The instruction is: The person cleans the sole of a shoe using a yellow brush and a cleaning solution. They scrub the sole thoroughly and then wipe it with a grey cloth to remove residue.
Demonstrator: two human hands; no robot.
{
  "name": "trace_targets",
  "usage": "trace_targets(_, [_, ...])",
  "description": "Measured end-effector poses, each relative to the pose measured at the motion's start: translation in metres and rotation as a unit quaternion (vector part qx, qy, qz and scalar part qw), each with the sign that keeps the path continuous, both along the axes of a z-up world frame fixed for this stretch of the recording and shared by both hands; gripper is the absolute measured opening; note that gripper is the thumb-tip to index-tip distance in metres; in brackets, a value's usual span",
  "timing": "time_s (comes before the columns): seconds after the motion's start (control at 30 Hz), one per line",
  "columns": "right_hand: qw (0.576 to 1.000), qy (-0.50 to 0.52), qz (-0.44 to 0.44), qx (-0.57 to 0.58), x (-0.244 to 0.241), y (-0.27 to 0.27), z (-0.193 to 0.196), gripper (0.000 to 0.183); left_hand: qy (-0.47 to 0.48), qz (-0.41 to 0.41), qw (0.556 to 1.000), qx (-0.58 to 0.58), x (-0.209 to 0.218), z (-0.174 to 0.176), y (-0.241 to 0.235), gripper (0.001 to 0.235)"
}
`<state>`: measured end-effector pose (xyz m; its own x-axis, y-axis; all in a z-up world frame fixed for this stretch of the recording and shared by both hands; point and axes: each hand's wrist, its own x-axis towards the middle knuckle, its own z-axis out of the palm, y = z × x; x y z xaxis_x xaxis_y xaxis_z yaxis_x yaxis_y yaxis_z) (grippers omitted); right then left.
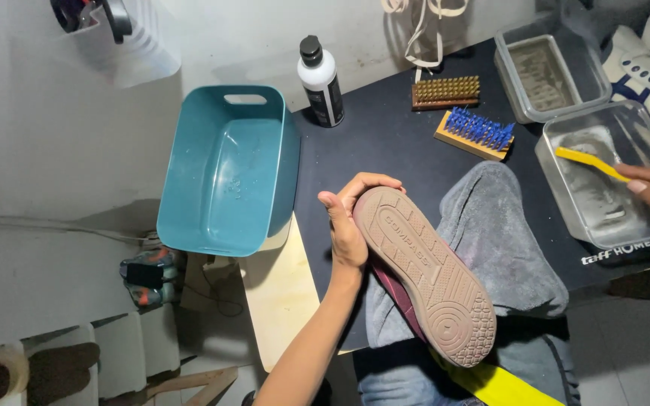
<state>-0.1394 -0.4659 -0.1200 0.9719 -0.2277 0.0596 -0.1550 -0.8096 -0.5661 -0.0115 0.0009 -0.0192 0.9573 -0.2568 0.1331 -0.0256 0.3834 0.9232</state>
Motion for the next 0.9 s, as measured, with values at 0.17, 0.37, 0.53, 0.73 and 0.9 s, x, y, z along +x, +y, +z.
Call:
trace_targets(0.17, [0.997,0.065,-0.025,0.026,-0.009,-0.111,-0.105,0.049,-0.001,-0.002,1.000,0.001,0.000,-0.001,0.001,0.098])
trace_targets(0.37, [0.997,0.055,-0.042,-0.016,-0.038,-0.113,-0.120,0.035,0.004,0.001,1.000,0.008,0.002,-0.004,-0.001,0.098])
trace_targets(0.53, [0.982,-0.044,-0.025,0.183,-0.032,-0.150,-0.152,0.031,-0.007,0.005,0.998,0.061,0.004,-0.014,-0.003,0.106])
trace_targets(0.73, [0.983,-0.070,-0.058,0.158,-0.013,-0.025,-0.019,0.024,0.000,0.005,0.998,0.060,0.007,-0.017,-0.002,0.108])
trace_targets(0.9, [0.981,-0.081,-0.067,0.164,-0.027,-0.054,-0.057,0.021,0.000,0.003,0.999,0.050,0.005,-0.015,-0.003,0.107])
